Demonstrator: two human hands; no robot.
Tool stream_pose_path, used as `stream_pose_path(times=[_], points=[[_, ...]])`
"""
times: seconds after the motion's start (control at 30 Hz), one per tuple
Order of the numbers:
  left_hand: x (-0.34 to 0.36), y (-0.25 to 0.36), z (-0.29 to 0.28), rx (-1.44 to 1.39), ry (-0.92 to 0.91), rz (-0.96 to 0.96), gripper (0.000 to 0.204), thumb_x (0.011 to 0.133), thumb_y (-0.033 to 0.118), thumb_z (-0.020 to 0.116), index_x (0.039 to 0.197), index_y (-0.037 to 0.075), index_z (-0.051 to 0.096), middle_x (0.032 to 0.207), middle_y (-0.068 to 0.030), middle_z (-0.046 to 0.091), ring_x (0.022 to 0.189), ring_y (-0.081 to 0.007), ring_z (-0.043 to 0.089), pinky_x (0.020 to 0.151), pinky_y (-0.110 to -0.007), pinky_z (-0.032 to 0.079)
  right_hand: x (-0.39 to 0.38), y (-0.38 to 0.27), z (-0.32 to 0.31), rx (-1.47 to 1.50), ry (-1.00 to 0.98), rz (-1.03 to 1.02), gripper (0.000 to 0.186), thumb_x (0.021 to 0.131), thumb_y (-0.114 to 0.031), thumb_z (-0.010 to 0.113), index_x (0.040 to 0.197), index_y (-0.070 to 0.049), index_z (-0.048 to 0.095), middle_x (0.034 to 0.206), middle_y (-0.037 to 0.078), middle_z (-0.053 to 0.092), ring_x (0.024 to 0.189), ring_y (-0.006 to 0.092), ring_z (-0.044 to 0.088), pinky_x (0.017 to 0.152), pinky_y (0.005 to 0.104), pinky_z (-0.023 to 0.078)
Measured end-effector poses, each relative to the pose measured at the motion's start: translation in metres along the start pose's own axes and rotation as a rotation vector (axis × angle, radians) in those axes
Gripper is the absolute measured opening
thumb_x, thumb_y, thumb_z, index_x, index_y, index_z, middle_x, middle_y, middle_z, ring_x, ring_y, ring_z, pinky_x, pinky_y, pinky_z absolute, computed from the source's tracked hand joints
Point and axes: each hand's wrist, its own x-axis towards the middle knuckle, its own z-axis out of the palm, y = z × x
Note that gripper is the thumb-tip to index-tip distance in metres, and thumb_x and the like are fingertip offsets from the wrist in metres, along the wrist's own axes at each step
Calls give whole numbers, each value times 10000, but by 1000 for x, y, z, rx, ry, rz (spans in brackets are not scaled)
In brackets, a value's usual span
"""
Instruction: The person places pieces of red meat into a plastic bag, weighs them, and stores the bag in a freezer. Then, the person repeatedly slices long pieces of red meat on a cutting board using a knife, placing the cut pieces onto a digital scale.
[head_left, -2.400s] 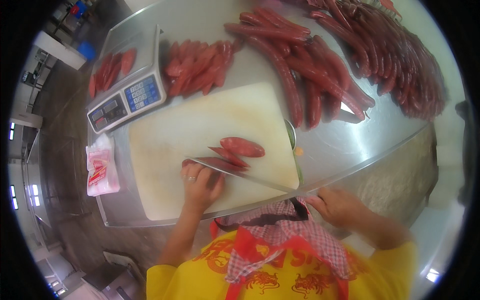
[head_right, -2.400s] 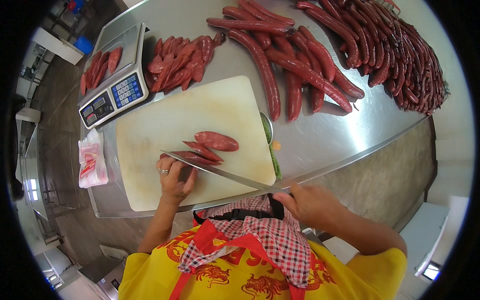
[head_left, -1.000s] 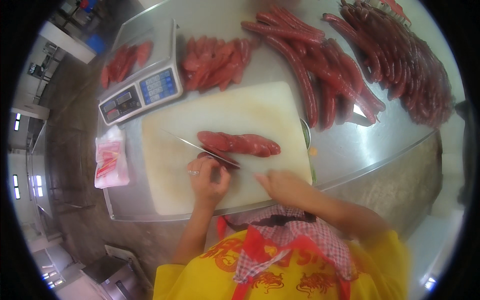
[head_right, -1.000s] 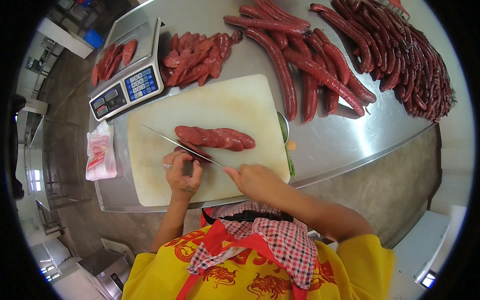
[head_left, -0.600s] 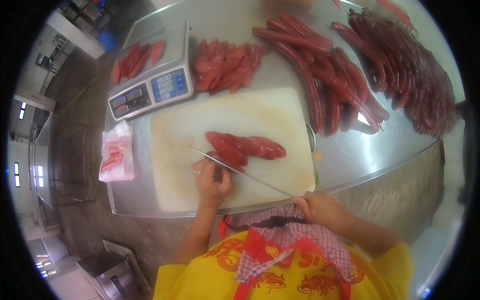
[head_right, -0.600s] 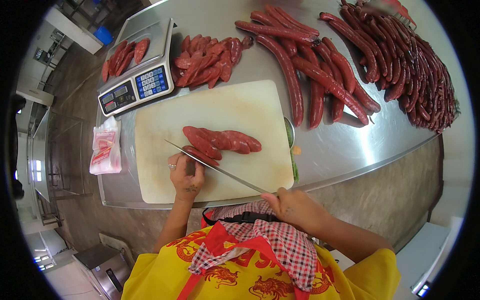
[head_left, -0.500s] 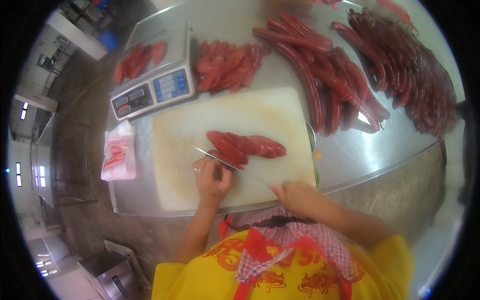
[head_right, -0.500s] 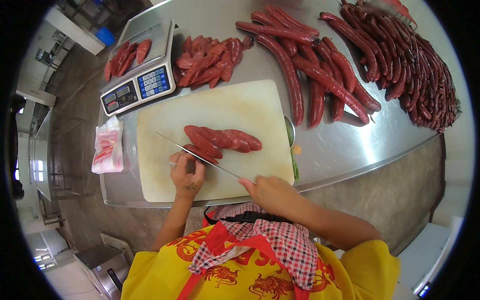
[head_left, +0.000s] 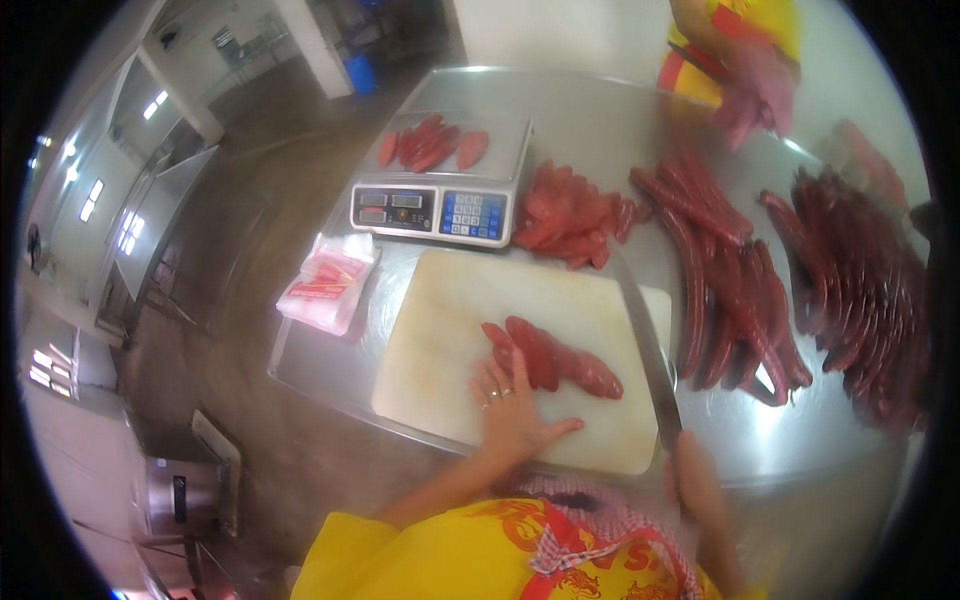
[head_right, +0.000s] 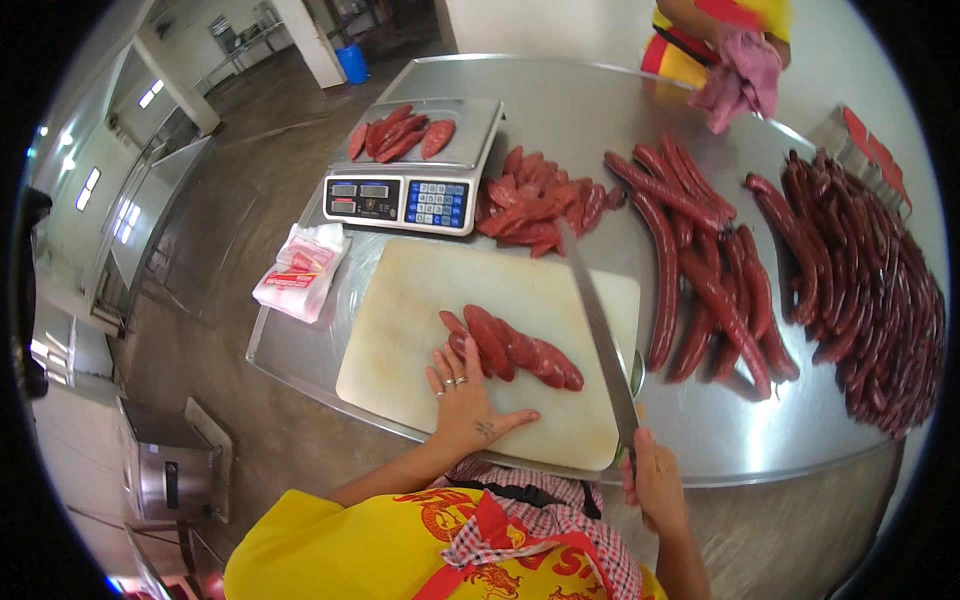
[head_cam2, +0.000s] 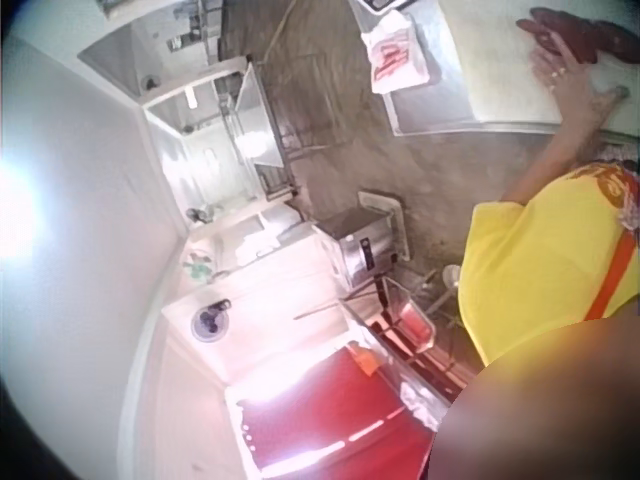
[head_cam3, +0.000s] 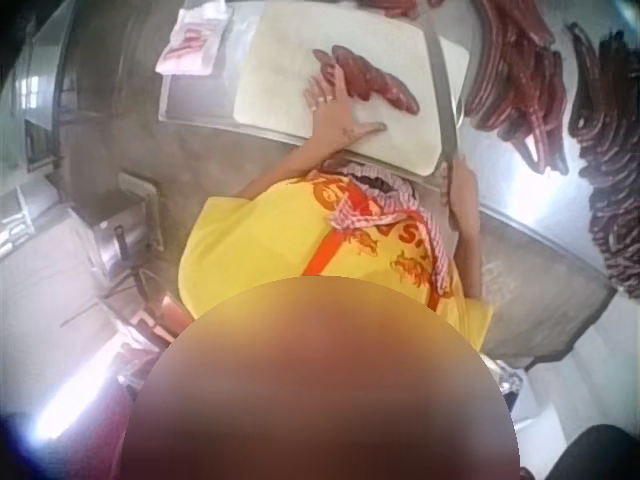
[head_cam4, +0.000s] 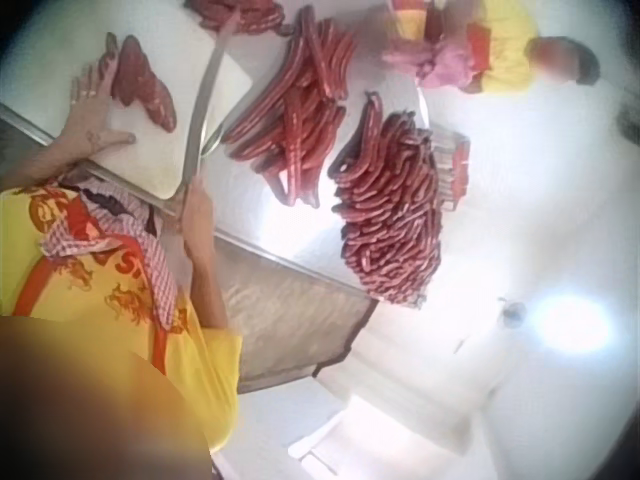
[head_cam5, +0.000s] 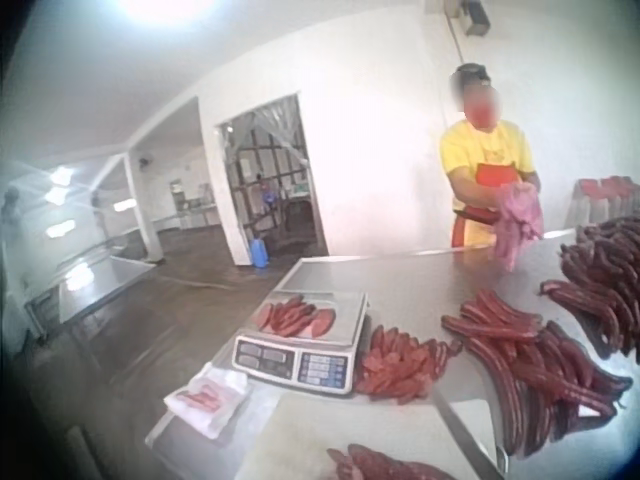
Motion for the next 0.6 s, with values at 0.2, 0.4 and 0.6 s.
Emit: stream_pose_path(times=[0.2, 0.4, 0.6], points=[[77, 49, 23, -188, 201, 62, 1376, 577, 652, 786, 1505, 40, -23, 1462, -430, -48, 1354, -613, 16, 1048, -710, 69, -15, 27, -5, 142, 174, 83, 695, 955, -630, 342, 712, -6, 532, 483, 57, 485, 358, 152, 462, 342, 282, 355], [209, 66, 44, -237, 502, 289, 1094, 719, 504, 748, 1508, 78, 122, 1525, -325, -16, 1365, -577, 90, 1085, -660, 124, -20, 36, 2, 183, 282, 45, 718, 946, -644, 347, 720, 8, 545, 476, 64, 485, 356, 163, 472, 343, 288, 367], [306, 58, 40, -4, 691, 406, 783, 822, 552, 606, 1423, 97, 395, 1538, -216, 191, 1387, -452, 210, 1084, -647, 167, -32, 30, 17, 268, 366, 71, 690, 957, -611, 364, 744, 12, 572, 523, 67, 520, 396, 162, 499, 385, 291, 400]])
